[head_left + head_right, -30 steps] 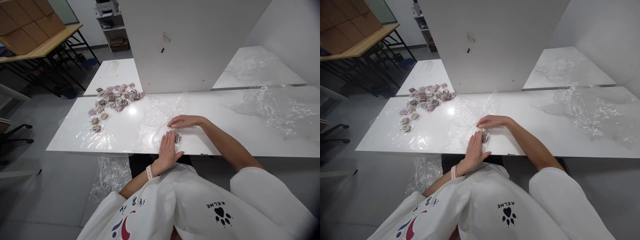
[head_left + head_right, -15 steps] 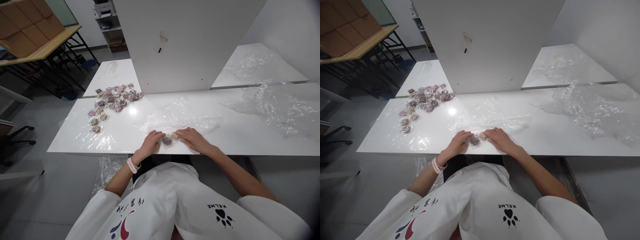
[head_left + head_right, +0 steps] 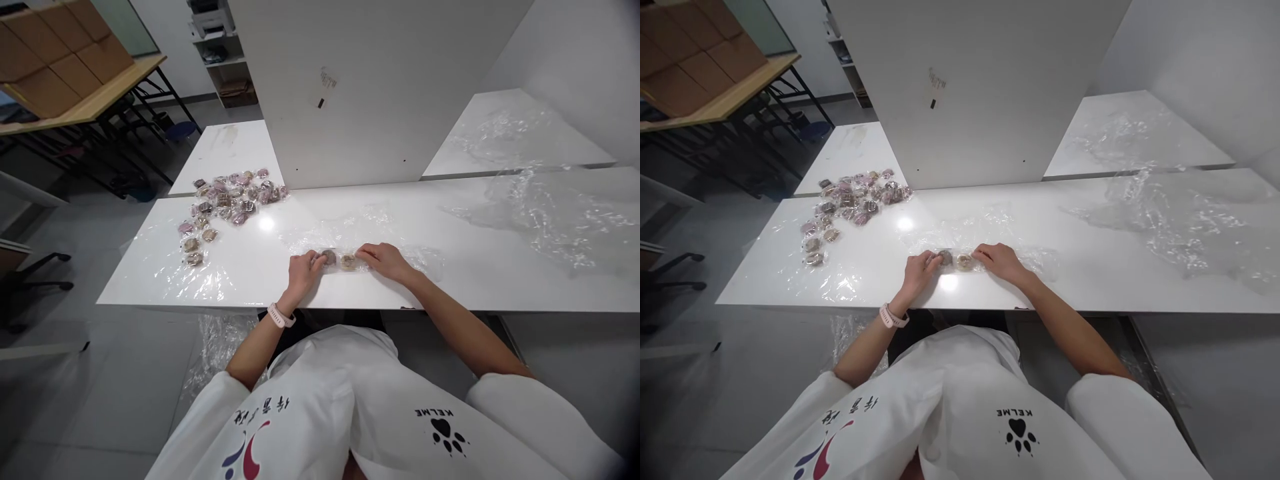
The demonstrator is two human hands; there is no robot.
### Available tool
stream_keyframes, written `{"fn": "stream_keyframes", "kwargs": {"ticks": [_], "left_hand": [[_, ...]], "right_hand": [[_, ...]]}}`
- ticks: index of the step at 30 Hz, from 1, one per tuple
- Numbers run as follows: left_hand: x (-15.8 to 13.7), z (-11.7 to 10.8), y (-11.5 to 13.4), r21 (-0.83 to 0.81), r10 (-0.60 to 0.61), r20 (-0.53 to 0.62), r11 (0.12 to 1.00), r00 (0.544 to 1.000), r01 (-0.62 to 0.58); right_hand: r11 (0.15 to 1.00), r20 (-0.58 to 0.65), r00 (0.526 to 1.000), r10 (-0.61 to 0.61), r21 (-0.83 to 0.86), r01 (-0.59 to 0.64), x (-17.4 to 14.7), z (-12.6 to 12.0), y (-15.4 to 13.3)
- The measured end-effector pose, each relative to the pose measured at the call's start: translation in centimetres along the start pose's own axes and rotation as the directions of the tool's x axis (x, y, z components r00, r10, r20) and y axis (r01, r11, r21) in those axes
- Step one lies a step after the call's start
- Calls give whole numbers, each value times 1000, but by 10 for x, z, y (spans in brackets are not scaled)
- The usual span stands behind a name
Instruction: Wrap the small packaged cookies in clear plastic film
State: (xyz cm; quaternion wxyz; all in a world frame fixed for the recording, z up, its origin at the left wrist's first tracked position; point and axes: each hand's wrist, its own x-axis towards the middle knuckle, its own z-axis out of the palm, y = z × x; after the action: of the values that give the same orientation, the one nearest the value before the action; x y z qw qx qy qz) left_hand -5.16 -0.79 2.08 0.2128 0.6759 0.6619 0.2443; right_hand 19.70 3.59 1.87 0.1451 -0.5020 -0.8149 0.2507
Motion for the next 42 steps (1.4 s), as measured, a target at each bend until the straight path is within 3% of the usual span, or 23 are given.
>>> {"fn": "stream_keyframes", "kwargs": {"ticks": [2, 4, 7, 9, 11, 14, 18, 22, 24, 26, 28, 30, 32, 33, 35, 37, 38, 40, 42], "left_hand": [[12, -2, 5, 74, -66, -9, 995, 998, 66], [13, -4, 8, 175, -16, -82, 984, 996, 30], [2, -8, 5, 270, 263, -93, 935, 960, -230], [-5, -10, -2, 255, 427, 29, 871, 904, -420], [-5, -12, -11, 205, 475, 132, 846, 870, -493], [7, -15, -19, 149, 407, 167, 890, 898, -431], [33, -19, -14, 115, 251, 131, 957, 959, -267], [63, -19, -2, 110, 32, 153, 993, 988, -50], [76, -17, 3, 181, -26, 154, 983, 988, -2], [80, -17, 7, 264, 19, 79, 964, 997, -40], [68, -19, 10, 275, 120, -76, 957, 990, -95], [42, -21, 13, 144, 131, -238, 985, 963, -98], [10, -22, 13, -163, -17, -245, 986, 969, -24], [-5, -22, 12, -359, -115, -142, 932, 983, 57], [-23, -24, 7, -699, -275, 107, 663, 956, 269], [-25, -26, 0, -851, -338, 292, 334, 894, 405], [-21, -27, -3, -875, -348, 338, 225, 874, 428], [-6, -27, -7, -884, -345, 371, 152, 862, 441], [8, -22, -5, -883, -347, 327, 220, 879, 415]], "right_hand": [[995, -11, 995, 99, -13, -99, 11, -1, -2], [991, -157, 984, 78, -97, -94, 13, 0, -4], [970, -284, 946, -154, -223, 91, -1, 5, -6], [941, -207, 934, -293, -236, 243, -13, 10, -4], [930, -136, 933, -334, -210, 302, -21, 15, -1], [957, -168, 949, -268, -164, 241, -19, 21, 1], [984, -217, 963, -161, -116, 138, -1, 18, 1], [992, -140, 988, 66, -95, -80, 18, 8, -1], [974, -191, 973, 127, -161, -159, 25, 5, -7], [957, -303, 952, 43, -261, -126, 28, 6, -14], [944, -332, 935, -127, -331, 10, 27, 13, -21], [926, -250, 933, -259, -338, 167, 23, 24, -25], [916, -156, 939, -307, -316, 247, 19, 35, -26], [918, -128, 944, -303, -304, 254, 18, 40, -25], [931, -114, 955, -272, -283, 232, 16, 46, -24], [940, -120, 960, -252, -266, 214, 17, 47, -23], [943, -123, 961, -247, -260, 210, 17, 47, -24], [946, -126, 962, -244, -250, 207, 16, 45, -25], [947, -125, 962, -243, -244, 208, 16, 44, -26]]}}
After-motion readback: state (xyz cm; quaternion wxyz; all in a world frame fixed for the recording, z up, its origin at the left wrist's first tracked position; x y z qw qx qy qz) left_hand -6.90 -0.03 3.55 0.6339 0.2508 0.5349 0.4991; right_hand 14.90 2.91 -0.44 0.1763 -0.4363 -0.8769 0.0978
